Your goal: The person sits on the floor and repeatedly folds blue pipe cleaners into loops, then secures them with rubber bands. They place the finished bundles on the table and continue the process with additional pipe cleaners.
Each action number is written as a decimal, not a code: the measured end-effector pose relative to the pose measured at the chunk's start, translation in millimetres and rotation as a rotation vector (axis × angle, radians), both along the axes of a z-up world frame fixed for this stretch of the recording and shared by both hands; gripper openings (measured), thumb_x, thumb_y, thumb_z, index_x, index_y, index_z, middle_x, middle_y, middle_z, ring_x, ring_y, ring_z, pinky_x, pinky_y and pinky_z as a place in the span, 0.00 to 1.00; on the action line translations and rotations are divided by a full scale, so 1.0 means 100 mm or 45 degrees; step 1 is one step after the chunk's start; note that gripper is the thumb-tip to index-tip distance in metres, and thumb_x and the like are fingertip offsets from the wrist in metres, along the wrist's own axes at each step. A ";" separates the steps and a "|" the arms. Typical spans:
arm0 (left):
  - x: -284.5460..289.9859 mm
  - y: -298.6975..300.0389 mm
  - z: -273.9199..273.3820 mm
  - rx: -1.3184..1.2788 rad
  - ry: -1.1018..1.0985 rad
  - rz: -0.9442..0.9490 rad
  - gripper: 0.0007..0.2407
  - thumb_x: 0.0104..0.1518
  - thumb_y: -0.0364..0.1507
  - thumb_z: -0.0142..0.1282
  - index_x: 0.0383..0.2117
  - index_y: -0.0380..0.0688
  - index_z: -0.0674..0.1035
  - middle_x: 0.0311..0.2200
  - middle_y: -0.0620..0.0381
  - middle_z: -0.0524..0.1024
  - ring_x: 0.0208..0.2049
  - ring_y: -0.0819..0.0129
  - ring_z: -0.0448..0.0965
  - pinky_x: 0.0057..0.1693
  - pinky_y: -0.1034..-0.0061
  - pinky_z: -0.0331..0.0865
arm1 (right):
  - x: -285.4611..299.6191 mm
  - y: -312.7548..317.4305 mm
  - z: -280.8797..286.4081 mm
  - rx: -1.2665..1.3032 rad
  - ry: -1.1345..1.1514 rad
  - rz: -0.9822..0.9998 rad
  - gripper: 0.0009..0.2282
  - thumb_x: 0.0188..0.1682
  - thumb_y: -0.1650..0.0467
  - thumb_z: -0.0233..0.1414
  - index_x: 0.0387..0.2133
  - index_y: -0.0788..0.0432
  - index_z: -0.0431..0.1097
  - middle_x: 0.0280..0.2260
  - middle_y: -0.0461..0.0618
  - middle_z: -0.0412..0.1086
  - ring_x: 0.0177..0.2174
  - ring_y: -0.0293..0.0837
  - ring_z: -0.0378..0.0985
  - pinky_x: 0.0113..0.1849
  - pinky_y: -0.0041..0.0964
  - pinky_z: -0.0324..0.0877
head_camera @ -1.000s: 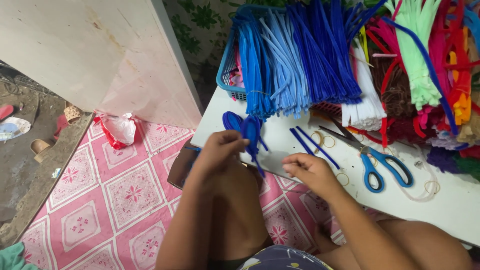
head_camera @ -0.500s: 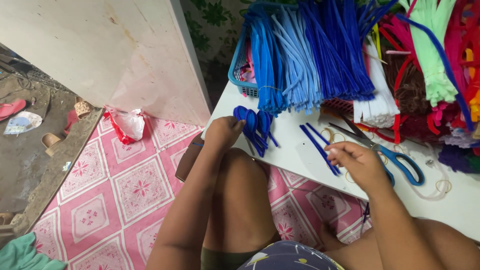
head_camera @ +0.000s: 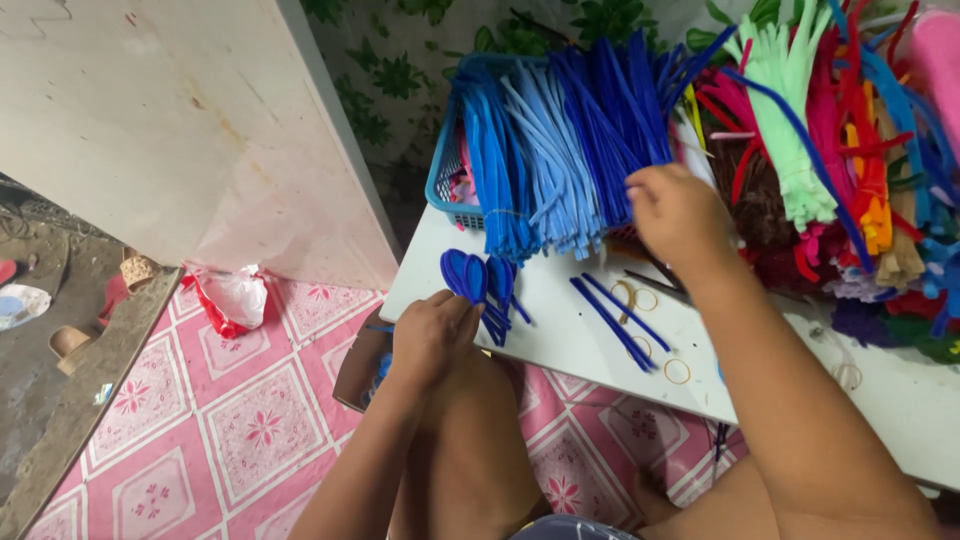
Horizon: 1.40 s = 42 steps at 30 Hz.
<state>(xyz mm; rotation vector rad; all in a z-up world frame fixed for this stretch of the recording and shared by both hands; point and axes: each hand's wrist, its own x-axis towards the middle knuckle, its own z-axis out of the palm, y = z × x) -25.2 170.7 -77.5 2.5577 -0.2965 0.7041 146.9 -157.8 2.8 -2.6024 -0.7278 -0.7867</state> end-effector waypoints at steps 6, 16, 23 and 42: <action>0.09 -0.02 -0.14 0.036 -0.140 -0.046 0.13 0.59 0.37 0.57 0.18 0.49 0.75 0.16 0.56 0.70 0.18 0.55 0.76 0.28 0.67 0.70 | -0.21 0.96 -0.09 0.108 0.271 0.238 0.06 0.48 0.67 0.55 0.36 0.49 0.77 0.31 0.49 0.76 0.36 0.55 0.82 0.39 0.47 0.76; 0.15 -0.07 -0.12 -0.048 -0.233 -0.053 0.13 0.61 0.37 0.57 0.17 0.51 0.75 0.16 0.62 0.69 0.17 0.64 0.75 0.27 0.73 0.68 | -0.51 1.15 -0.04 -0.013 0.434 0.316 0.10 0.43 0.67 0.60 0.39 0.48 0.72 0.29 0.45 0.72 0.34 0.51 0.81 0.37 0.47 0.77; 0.33 -0.26 0.33 -0.162 -0.355 -0.270 0.13 0.58 0.27 0.57 0.50 0.52 0.80 0.44 0.56 0.78 0.44 0.56 0.77 0.43 0.68 0.71 | -0.42 1.12 -0.11 -0.083 0.585 0.205 0.14 0.42 0.63 0.61 0.41 0.49 0.73 0.36 0.45 0.73 0.37 0.47 0.81 0.40 0.44 0.76; 1.00 -0.32 0.24 0.166 -0.408 -0.150 0.11 0.46 0.29 0.69 0.37 0.58 0.85 0.50 0.54 0.76 0.58 0.50 0.71 0.51 0.59 0.68 | -0.37 0.97 -0.65 0.094 0.133 0.253 0.01 0.46 0.70 0.55 0.28 0.54 0.73 0.27 0.45 0.72 0.29 0.48 0.81 0.31 0.39 0.76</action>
